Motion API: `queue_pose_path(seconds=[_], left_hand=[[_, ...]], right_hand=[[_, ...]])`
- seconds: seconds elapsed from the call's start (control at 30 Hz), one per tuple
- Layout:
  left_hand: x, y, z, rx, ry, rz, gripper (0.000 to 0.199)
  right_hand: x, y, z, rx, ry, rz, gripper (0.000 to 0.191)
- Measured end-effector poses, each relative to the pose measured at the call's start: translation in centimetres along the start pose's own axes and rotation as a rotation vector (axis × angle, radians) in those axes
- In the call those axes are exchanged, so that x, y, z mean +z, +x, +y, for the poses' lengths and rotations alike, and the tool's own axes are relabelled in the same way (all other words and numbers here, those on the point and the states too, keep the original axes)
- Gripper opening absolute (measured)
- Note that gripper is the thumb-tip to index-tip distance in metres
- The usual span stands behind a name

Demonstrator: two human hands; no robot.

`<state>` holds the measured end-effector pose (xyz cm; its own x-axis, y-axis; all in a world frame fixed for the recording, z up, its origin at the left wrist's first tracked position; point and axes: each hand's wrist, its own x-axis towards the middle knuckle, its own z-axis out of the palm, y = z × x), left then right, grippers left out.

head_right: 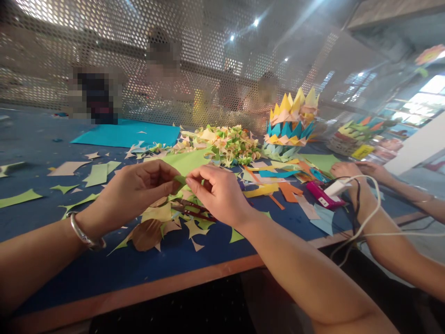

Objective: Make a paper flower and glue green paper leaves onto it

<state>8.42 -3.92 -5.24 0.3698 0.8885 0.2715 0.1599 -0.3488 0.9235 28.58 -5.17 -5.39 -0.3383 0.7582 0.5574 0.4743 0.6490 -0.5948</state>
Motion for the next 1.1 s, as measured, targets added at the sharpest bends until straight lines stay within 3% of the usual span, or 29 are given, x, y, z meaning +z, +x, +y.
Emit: queue_pose_path(seconds=[0.37,0.57,0.87,1.1], left_hand=[[0.1,-0.32,0.36,0.16,0.232,0.105,0.014],[-0.03,-0.46,0.21,0.239,0.366,0.107,0.001],[-0.53,-0.34,0.19,0.32,0.528,0.077,0.005],[-0.55,-0.22,0.1,0.4,0.51,0.038,0.013]], right_hand=[[0.19,0.18,-0.38,-0.019,0.02,0.012,0.011],[0.15,0.0,-0.26,-0.038,0.055,0.01,0.013],[0.3,0.07,0.39,0.044,0.124,-0.052,0.014],[0.34,0.13,0.18,0.133,0.23,-0.084,0.015]])
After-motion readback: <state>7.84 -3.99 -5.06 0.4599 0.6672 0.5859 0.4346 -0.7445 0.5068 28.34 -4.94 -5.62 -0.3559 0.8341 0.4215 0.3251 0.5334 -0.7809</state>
